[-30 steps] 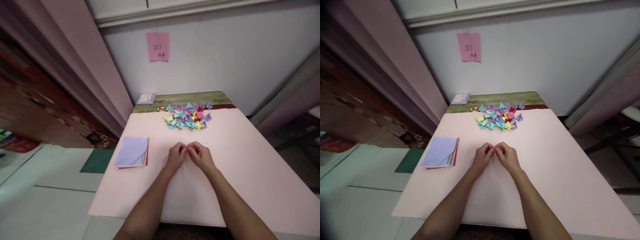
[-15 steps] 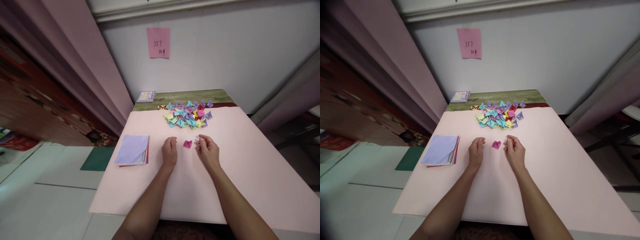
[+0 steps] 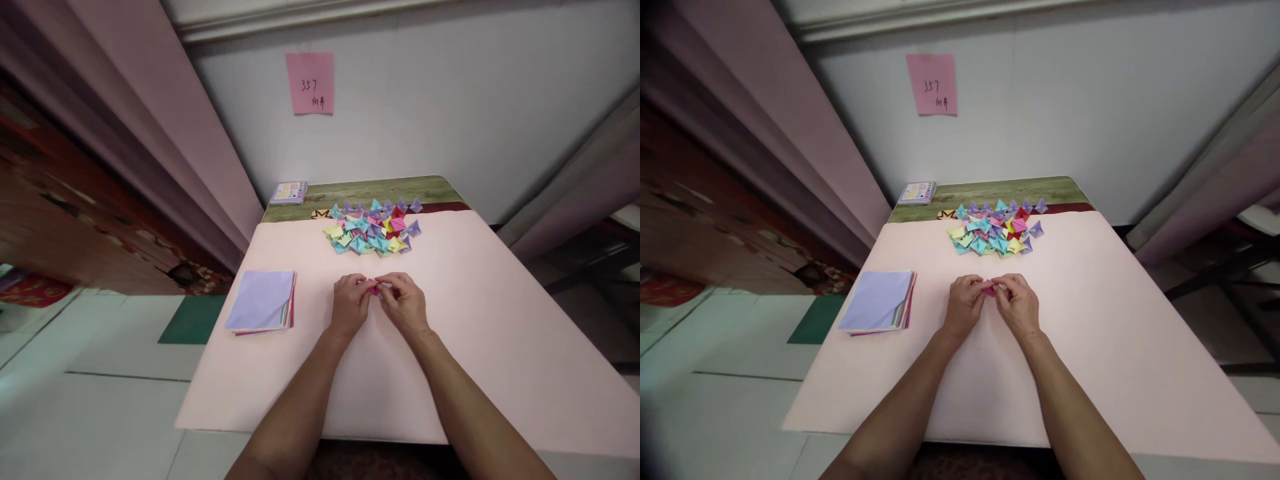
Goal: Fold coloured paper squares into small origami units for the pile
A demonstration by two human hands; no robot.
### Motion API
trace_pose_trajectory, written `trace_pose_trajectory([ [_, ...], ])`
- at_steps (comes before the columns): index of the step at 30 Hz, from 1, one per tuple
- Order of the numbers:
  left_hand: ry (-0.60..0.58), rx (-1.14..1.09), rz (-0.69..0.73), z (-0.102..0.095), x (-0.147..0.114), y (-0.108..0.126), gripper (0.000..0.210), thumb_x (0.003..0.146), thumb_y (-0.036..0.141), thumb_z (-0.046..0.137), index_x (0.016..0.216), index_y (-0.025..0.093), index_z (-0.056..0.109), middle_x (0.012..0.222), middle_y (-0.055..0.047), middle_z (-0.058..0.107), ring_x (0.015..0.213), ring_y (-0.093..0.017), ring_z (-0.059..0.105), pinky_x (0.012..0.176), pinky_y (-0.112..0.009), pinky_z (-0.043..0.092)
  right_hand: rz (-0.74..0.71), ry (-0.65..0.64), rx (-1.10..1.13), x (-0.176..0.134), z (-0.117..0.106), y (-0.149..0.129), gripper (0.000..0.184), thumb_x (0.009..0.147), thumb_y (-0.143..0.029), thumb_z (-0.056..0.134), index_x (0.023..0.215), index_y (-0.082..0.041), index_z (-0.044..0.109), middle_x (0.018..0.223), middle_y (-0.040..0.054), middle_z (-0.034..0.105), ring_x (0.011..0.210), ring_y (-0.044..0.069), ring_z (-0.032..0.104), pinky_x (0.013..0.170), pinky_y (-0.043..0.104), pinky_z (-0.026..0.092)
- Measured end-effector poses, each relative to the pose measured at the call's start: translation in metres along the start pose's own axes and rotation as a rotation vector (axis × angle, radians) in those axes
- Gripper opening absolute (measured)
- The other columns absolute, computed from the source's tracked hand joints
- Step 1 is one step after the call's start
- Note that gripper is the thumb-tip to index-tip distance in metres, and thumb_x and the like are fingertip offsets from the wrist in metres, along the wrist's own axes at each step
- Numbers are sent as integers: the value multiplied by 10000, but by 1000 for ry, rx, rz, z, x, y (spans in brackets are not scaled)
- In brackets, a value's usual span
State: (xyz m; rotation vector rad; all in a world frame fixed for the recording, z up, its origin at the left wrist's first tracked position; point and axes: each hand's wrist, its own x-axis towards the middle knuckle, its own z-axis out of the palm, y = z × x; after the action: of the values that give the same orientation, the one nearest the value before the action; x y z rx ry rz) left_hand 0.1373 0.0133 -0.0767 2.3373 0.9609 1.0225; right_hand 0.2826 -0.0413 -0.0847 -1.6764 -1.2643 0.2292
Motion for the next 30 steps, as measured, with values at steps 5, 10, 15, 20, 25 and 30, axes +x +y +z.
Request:
trace_pose_trajectory([
  [5,21,94,-37,-1,0,-1,147,883,172,608,977,240,699,912,-32,691,912,-215,573,849,-371,414,10,13,-97,1,-1,3,158,850,-318,613,887,-250,751,895,16,705,625,134,609,638,278,473],
  [10,70,71,-79,-2,-2,-4,164,850,99,623,934,227,683,867,-10,717,848,-202,582,809,-346,422,22,-29,-173,1,-3,6,146,854,-296,601,912,-264,732,875,-11,736,680,153,656,641,271,471],
  [15,104,63,-63,-7,-2,-4,168,865,79,580,886,217,672,840,-7,716,829,-194,588,795,-341,419,-96,-13,-245,-3,-8,0,152,871,-241,574,912,-261,719,905,-16,747,776,155,678,648,250,447],
  [20,42,83,-34,-14,-2,-1,199,842,57,550,846,225,657,831,-3,701,851,-191,588,841,-357,401,-231,-112,-279,-7,-13,-6,195,888,-213,548,954,-275,720,917,-24,735,779,126,671,631,225,419],
  [25,-31,143,-19,-13,-3,6,153,759,61,582,771,211,608,815,-19,666,856,-202,575,857,-371,386,-238,-173,-305,-7,-15,-9,168,847,-192,560,907,-258,703,907,-19,718,725,117,648,603,220,394],
  [30,-13,218,-41,-9,-3,8,92,824,191,623,740,205,589,774,-36,653,795,-203,566,830,-381,376,-219,-161,-305,-7,-14,-9,144,884,-332,589,844,-227,678,821,-5,690,635,107,598,567,218,366],
])
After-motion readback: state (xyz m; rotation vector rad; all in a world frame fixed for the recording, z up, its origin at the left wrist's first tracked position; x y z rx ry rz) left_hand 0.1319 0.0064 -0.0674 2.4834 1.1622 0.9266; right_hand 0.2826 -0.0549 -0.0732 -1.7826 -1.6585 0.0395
